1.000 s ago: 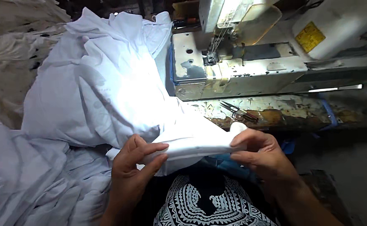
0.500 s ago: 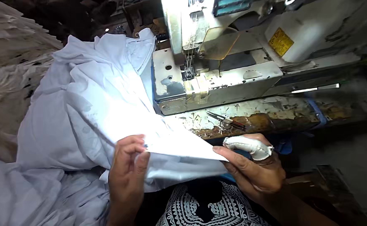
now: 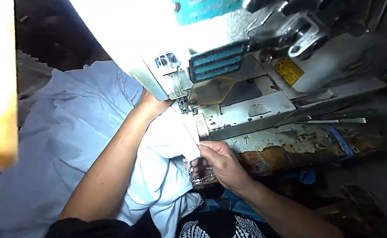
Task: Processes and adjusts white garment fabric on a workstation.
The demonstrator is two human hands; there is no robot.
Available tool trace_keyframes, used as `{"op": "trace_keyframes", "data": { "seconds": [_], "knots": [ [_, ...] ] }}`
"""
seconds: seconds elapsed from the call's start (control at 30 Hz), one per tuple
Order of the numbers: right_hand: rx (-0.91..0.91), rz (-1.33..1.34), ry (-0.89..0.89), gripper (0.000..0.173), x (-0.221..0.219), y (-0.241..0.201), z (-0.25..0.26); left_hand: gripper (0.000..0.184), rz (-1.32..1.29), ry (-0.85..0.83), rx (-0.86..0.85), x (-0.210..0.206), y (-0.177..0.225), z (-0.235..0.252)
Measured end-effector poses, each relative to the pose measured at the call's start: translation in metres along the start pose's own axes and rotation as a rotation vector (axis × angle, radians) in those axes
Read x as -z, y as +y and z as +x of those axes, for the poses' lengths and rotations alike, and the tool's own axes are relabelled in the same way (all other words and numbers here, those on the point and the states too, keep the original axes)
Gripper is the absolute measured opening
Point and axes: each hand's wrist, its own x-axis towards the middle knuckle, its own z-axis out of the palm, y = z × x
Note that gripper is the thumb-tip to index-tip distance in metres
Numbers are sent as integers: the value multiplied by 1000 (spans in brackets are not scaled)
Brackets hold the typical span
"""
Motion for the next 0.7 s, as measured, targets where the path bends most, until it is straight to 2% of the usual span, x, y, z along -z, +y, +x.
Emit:
{"op": "trace_keyframes", "data": {
  "seconds": [0.07,0.13,0.2,0.27,0.33,0.4,0.43,0.47,0.53,0.63,0.7],
  "knots": [
    [-3,-31,26,35,-1,1,1,44,-27,-40,77,24,32,7],
    [15,-145,33,33,4,4,2,40,-55,-158,228,57,73,19],
    [115,-371,19,36,15,9,-2,45,-3,-239,309,68,83,25],
    [336,-655,98,42,27,11,-17,50,54,-232,304,77,86,20],
    [613,-846,272,32,35,9,-32,37,32,-106,221,91,93,-6],
    [774,-981,384,23,33,2,-34,25,-23,15,111,103,113,-42],
    [806,-1034,377,28,30,-2,-29,25,-18,39,64,103,122,-57],
    [822,-1051,334,31,26,-3,-22,24,-1,62,31,98,128,-67],
    [779,-912,207,20,18,-1,-5,19,0,193,-7,85,130,-73],
    [478,-459,40,12,7,0,2,12,-180,471,-52,92,135,-60],
    [400,-350,20,18,7,0,0,10,-242,556,-58,104,144,-62]
  ]
}}
